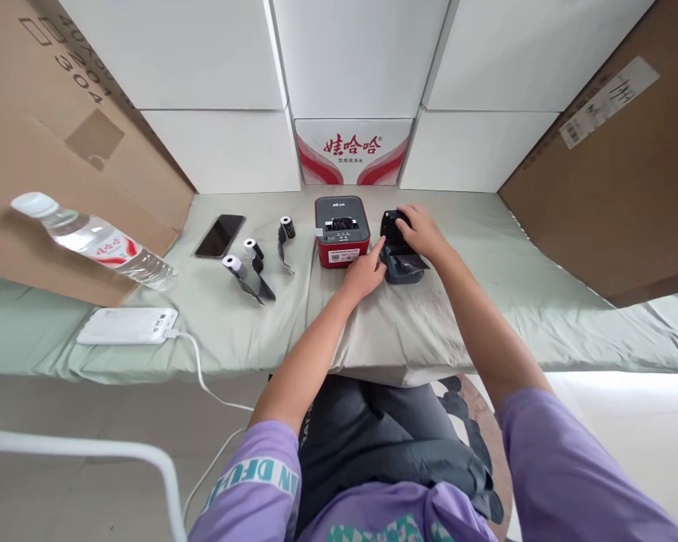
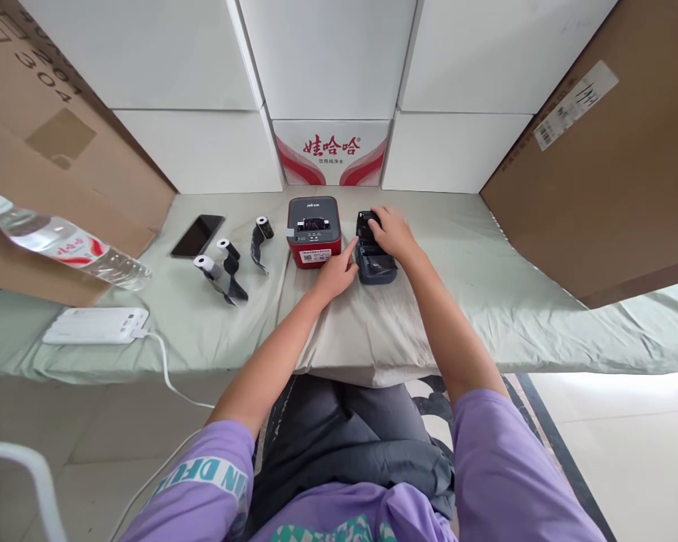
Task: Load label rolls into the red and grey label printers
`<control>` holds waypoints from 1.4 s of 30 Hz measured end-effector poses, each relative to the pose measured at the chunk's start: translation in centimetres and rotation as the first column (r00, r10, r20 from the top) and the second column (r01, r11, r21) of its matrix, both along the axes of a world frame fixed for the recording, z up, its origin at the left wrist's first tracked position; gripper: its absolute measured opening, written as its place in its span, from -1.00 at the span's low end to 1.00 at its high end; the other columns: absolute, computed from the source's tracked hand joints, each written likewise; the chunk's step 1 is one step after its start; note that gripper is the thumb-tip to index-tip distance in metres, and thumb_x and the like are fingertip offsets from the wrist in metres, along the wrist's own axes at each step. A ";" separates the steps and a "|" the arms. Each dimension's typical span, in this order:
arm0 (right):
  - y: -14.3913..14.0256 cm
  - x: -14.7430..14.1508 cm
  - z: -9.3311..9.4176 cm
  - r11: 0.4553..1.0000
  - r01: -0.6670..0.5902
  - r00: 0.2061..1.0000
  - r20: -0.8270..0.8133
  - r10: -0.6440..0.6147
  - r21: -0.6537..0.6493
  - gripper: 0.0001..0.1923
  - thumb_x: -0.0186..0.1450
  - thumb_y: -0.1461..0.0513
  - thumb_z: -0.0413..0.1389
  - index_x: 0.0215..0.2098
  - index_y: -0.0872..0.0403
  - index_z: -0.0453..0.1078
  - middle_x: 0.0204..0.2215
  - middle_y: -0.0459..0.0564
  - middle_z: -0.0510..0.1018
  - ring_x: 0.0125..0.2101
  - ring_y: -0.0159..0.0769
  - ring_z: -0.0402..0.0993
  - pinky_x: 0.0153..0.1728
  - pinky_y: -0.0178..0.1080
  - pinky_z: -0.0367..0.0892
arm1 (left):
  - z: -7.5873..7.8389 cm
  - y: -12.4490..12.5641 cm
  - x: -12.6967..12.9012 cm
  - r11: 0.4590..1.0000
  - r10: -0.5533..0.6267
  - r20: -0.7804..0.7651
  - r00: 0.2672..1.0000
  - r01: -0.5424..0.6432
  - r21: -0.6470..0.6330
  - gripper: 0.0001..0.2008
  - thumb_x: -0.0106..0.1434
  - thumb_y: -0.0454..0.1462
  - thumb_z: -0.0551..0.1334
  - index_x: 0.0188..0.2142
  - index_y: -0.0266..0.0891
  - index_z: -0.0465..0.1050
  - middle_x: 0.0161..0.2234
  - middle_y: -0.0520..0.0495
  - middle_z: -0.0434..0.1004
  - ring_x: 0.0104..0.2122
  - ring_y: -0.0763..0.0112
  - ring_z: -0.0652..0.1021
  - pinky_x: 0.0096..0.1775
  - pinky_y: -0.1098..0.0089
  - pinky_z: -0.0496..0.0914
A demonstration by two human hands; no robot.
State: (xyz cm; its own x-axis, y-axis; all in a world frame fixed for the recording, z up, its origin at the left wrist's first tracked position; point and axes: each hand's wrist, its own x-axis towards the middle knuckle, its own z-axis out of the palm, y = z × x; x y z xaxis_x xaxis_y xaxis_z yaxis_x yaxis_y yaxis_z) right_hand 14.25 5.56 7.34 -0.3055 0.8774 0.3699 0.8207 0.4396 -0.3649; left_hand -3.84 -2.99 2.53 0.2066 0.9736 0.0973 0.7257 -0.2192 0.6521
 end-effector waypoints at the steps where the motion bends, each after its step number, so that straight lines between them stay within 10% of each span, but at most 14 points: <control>1: -0.6 0.3 -0.1 1.000 -0.021 1.000 -0.018 0.021 0.012 -0.54 0.47 0.16 -0.05 0.23 0.10 0.45 0.17 0.27 0.55 0.18 0.09 0.43 0.23 0.12 0.34 | 0.0 0.0 0.0 1.000 0.007 -0.001 1.000 -0.007 0.002 -0.23 0.43 -0.31 0.08 0.59 -0.13 -0.05 -0.18 -0.11 0.68 -0.17 0.21 0.62 -0.09 0.32 0.42; 6: -5.7 1.5 -0.1 0.997 -0.075 0.996 0.041 0.075 -0.016 -0.57 0.51 0.09 -0.08 -0.10 0.06 0.62 -0.03 0.22 0.65 0.04 0.05 0.53 0.11 0.04 0.41 | 0.1 0.0 0.3 1.000 0.019 -0.011 1.000 -0.019 0.006 -0.20 0.43 -0.31 0.08 0.60 -0.14 -0.13 -0.15 -0.13 0.69 -0.17 0.18 0.64 -0.08 0.30 0.43; 16: -9.7 -1.0 0.3 0.996 0.078 0.943 0.328 -0.056 -0.053 -0.46 0.55 0.04 -0.11 0.00 0.16 0.64 0.13 0.30 0.61 0.09 0.14 0.51 0.13 0.08 0.25 | -0.3 0.0 0.2 1.000 -0.007 -0.018 1.000 0.007 -0.013 -0.23 0.44 -0.31 0.10 0.59 -0.09 -0.05 -0.14 -0.13 0.69 -0.16 0.18 0.64 -0.07 0.32 0.44; 42: -4.6 -1.4 4.5 0.937 0.146 0.906 0.424 0.002 -0.316 -0.52 0.47 0.27 0.01 0.30 0.05 0.49 0.30 0.17 0.54 0.26 0.02 0.50 0.18 -0.06 0.43 | -0.3 -0.4 0.1 0.997 0.023 -0.109 0.994 -0.031 -0.071 -0.37 0.45 -0.26 0.10 0.48 -0.17 0.27 0.01 -0.25 0.71 0.02 0.08 0.66 0.07 0.22 0.48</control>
